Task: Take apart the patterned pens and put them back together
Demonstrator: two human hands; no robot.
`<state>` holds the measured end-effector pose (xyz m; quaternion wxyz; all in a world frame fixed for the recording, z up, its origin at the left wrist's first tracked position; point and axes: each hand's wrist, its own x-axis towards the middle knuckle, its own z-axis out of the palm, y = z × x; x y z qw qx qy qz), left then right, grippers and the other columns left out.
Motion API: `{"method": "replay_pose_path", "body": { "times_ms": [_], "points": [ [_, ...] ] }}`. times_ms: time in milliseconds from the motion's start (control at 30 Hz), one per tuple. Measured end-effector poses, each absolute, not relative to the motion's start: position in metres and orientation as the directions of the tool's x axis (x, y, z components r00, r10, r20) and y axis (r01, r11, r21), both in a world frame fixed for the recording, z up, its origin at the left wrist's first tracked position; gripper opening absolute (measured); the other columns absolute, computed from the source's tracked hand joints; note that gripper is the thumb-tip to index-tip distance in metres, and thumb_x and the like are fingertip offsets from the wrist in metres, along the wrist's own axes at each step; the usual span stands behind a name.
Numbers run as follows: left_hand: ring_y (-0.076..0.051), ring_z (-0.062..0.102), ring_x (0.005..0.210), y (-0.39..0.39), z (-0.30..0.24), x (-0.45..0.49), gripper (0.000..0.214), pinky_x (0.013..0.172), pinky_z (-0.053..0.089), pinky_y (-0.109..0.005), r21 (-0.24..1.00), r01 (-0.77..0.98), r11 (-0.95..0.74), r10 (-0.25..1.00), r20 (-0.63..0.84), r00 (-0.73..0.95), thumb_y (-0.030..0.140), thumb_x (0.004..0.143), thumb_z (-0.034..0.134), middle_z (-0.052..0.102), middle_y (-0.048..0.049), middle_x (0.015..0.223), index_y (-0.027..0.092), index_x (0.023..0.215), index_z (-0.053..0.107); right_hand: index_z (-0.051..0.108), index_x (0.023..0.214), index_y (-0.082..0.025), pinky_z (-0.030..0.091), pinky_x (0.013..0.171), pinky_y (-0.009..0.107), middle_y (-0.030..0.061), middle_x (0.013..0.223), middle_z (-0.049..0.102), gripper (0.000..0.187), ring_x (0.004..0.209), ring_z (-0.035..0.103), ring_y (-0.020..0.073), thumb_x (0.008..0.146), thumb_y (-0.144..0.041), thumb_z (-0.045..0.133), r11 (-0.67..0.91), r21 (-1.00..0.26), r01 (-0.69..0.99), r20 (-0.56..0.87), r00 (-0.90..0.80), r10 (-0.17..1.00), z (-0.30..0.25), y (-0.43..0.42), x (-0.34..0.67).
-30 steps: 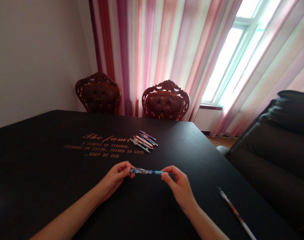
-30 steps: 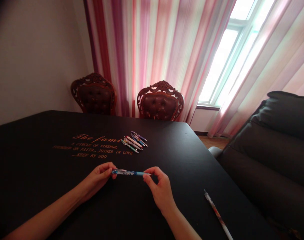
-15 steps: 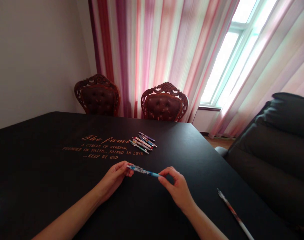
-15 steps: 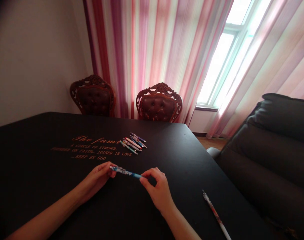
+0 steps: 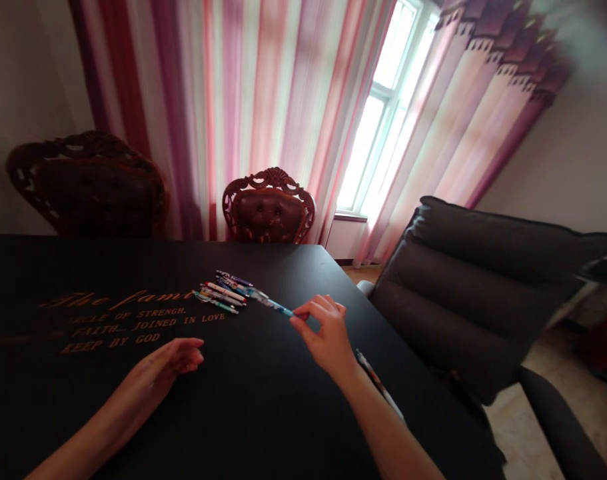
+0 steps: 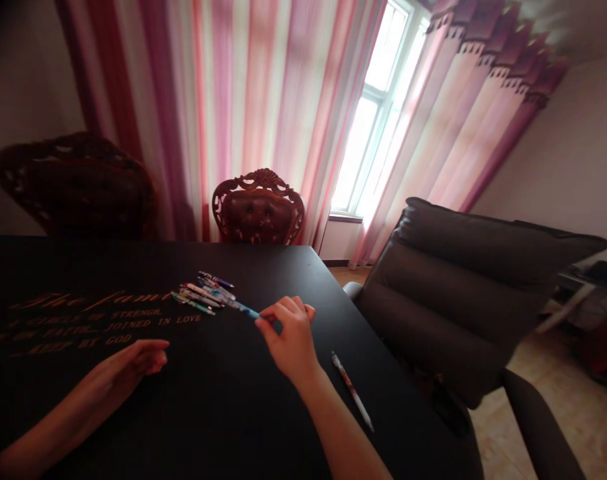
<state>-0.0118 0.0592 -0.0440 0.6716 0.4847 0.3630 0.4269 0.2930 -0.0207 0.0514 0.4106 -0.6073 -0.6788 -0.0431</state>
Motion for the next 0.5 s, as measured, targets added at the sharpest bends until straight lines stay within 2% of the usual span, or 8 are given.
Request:
{"method": "replay_pose_path", "body": {
  "times_ms": [100,200,333,433,500],
  "points": [
    [-0.019,0.062,0.086,0.058,-0.043,-0.011,0.028,0.082,0.045,-0.029,0.975,-0.164,0.150,0.921,-0.078,0.382,0.031,0.094,0.047,0.075,0.0032,0.083,0.025,0.095,0.074,0.070,0.081,-0.025,0.037,0.080,0.034,0.0009,0.078,0.066,0.010,0.082,0.057,0.0202,0.084,-0.033,0.066,0.178,-0.466,0.867,0.618,0.175,0.767,0.058,-0.034,0.335],
    [-0.020,0.063,0.086,0.051,-0.032,-0.008,0.023,0.083,0.046,-0.029,0.974,-0.147,0.173,0.936,-0.116,0.334,0.039,0.087,0.058,0.075,0.0007,0.084,0.022,0.092,0.074,0.072,0.080,-0.024,0.040,0.075,0.033,0.0018,0.076,0.066,0.018,0.078,0.058,0.0209,0.084,-0.039,0.062,0.038,-0.502,0.864,0.571,0.298,0.765,0.041,-0.064,0.379],
    [-0.022,0.063,0.085,0.047,-0.026,-0.006,0.036,0.081,0.048,-0.027,0.966,-0.148,0.212,0.936,-0.158,0.313,0.049,0.072,0.072,0.075,-0.0026,0.083,0.019,0.091,0.072,0.074,0.082,-0.025,0.041,0.073,0.034,0.0025,0.077,0.068,0.031,0.078,0.060,0.0239,0.082,-0.051,0.057,-0.263,-0.556,0.789,0.407,0.534,0.741,-0.005,-0.120,0.429],
    [-0.023,0.062,0.085,0.051,-0.033,-0.009,0.042,0.082,0.048,-0.028,0.966,-0.121,0.229,0.932,-0.181,0.315,0.053,0.071,0.072,0.074,-0.0031,0.082,0.018,0.094,0.071,0.074,0.083,-0.028,0.041,0.075,0.037,0.0028,0.084,0.070,0.035,0.085,0.062,0.0278,0.078,-0.058,0.057,-0.445,-0.560,0.699,0.281,0.666,0.691,-0.036,-0.157,0.449],
    [-0.024,0.061,0.088,0.056,-0.041,-0.011,0.043,0.084,0.047,-0.029,0.965,-0.099,0.242,0.928,-0.201,0.313,0.053,0.072,0.071,0.074,-0.0032,0.083,0.017,0.096,0.071,0.074,0.083,-0.030,0.040,0.079,0.039,0.0028,0.089,0.072,0.036,0.090,0.062,0.0294,0.077,-0.060,0.056,-0.492,-0.545,0.679,0.245,0.690,0.681,-0.049,-0.174,0.453]
  ]
}}
